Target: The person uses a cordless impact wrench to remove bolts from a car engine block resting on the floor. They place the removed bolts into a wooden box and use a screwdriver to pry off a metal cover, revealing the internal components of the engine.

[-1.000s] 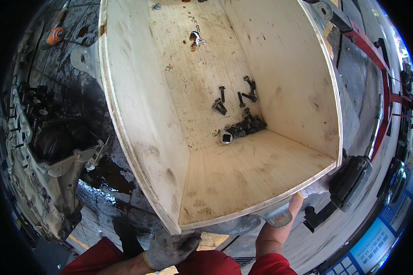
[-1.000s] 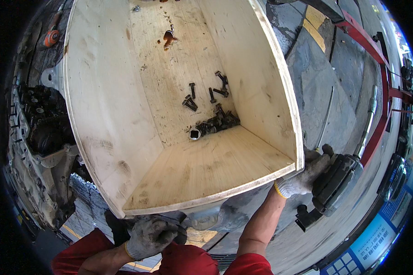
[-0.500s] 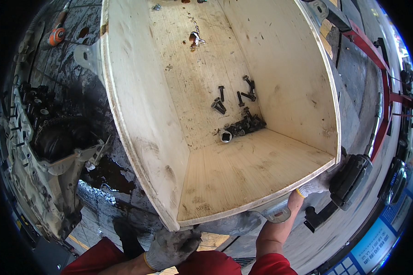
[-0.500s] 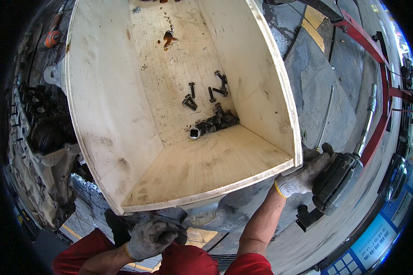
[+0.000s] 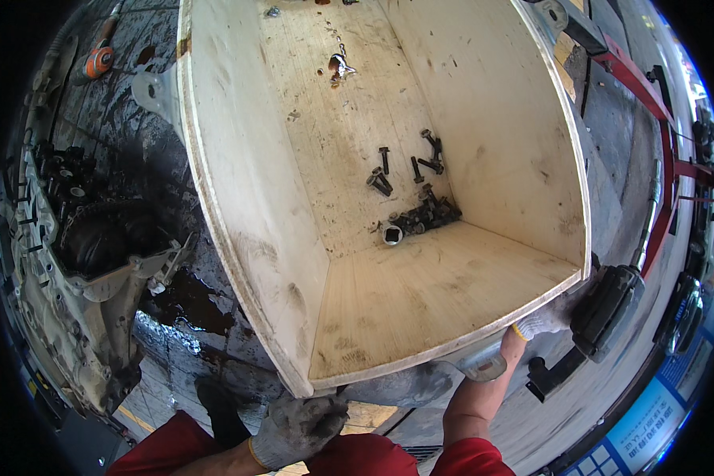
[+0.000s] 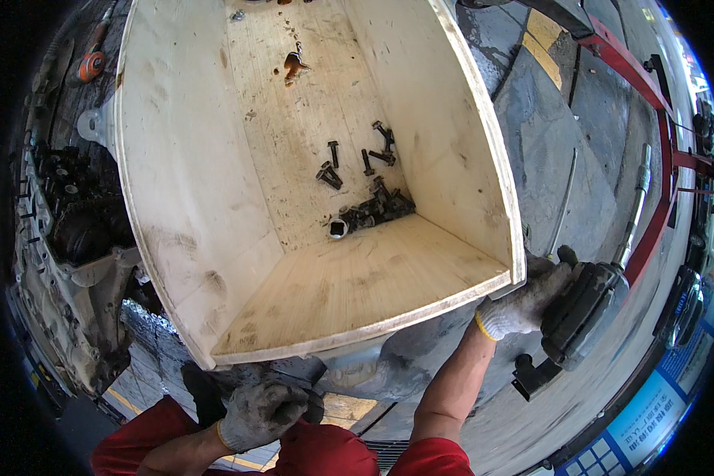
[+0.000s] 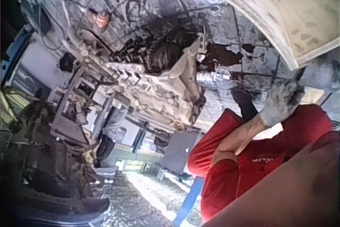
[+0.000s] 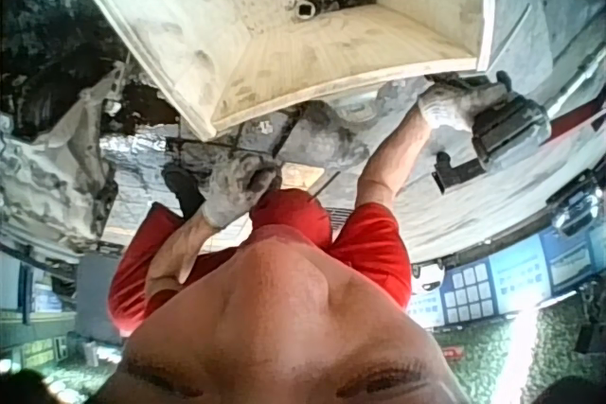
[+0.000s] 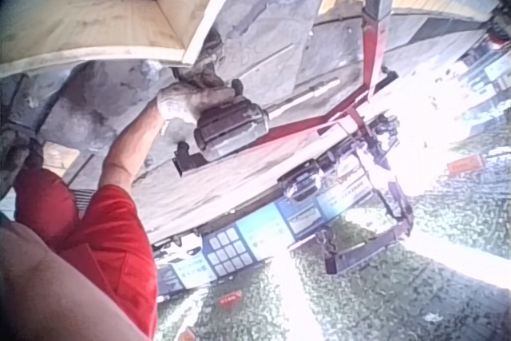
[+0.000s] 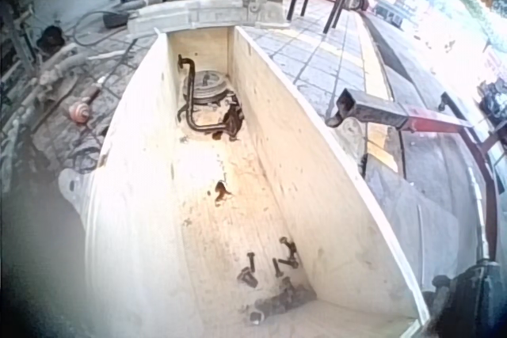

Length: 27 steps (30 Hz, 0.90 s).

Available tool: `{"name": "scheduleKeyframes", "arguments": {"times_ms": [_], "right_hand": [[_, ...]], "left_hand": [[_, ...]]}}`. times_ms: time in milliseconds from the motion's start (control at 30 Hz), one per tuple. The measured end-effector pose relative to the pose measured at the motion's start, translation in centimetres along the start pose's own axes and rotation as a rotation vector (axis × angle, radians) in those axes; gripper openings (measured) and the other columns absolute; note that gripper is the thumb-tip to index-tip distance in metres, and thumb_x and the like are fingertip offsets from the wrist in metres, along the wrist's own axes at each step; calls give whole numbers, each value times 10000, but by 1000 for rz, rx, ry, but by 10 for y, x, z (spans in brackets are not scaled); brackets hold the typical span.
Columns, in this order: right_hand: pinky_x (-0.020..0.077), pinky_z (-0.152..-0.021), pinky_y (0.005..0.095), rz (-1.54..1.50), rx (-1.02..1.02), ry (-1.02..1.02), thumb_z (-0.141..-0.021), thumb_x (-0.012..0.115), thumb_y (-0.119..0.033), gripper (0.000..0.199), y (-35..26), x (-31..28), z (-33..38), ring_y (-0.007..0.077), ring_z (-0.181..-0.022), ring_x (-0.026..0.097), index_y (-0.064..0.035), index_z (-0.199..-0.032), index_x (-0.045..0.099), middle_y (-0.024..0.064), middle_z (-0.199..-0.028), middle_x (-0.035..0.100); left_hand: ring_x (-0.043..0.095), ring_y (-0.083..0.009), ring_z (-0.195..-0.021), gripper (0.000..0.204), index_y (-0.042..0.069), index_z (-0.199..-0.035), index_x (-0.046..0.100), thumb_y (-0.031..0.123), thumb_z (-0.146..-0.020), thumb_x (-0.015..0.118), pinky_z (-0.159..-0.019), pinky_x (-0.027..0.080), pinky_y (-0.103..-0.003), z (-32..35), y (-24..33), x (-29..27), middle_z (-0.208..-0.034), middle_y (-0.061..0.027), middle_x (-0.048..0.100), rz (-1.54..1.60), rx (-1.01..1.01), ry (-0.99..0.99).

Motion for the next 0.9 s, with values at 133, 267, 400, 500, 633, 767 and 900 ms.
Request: {"name": "scheduleKeyframes", "arguments": {"times_ms": [133, 267, 400, 500, 633, 767, 900], "right_hand": [[450, -510, 276, -66, 77, 36, -1090, 633, -87, 167, -2, -3, -5, 102, -543, 561, 62, -1148, 682, 81, -747, 669], [449, -509, 273, -19, 61, 28, -1093, 634, -94, 160, -9, 4, -7, 102, -536, 557, 45, -1151, 686, 59, -717, 655], [446, -495, 268, 122, 57, -42, -1098, 640, -119, 185, -11, 3, -6, 111, -522, 558, 43, -1178, 679, 60, -704, 654], [430, -462, 265, -4, 129, -20, -1100, 642, -136, 211, -13, 6, -4, 118, -498, 555, 48, -1198, 676, 63, -686, 648], [392, -411, 265, -61, 188, -5, -1103, 640, -148, 240, -12, 7, -3, 123, -456, 548, 53, -1228, 678, 59, -652, 632], [371, -386, 264, -31, 217, 7, -1108, 635, -155, 247, -12, 8, -3, 125, -422, 538, 56, -1228, 688, 48, -619, 615], [368, -380, 262, -24, 155, -5, -1113, 629, -148, 238, -16, 11, -3, 123, -407, 526, 56, -1216, 695, 40, -595, 603]], "left_hand": [[778, -273, -929, 391, 108, -1247, 715, 144, -897, 885, -712, 636, -415, 3, 4, -1, -1123, -66, 771, 59, -17, 7], [758, -279, -853, 392, 112, -1241, 685, 152, -906, 884, -685, 622, -418, 6, 6, -3, -1064, -72, 749, -23, 45, 86], [748, -289, -795, 345, 121, -1195, 696, 165, -907, 882, -653, 614, -417, 19, 1, 3, -987, -69, 726, -53, 43, 144], [746, -294, -775, 307, 128, -1161, 716, 187, -909, 880, -643, 613, -420, 15, 3, -1, -970, -65, 722, 18, 17, 121], [743, -303, -744, 269, 126, -1119, 738, 205, -906, 882, -628, 612, -427, 19, 2, 0, -967, -64, 728, 10, -21, 80], [751, -298, -744, 237, 118, -1097, 748, 190, -909, 873, -624, 614, -426, 17, 4, -2, -985, -68, 745, 8, -25, 68], [781, -310, -809, 193, 113, -1087, 780, 165, -916, 852, -685, 634, -420, 13, 10, -3, -991, -84, 787, 29, -51, 54]]}}
Point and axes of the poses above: each hand's wrist, its own z-axis away from the middle knuckle, its own x-axis out of the palm, y = z × x, the point moved 6 cm from there along -z, towards the middle knuckle
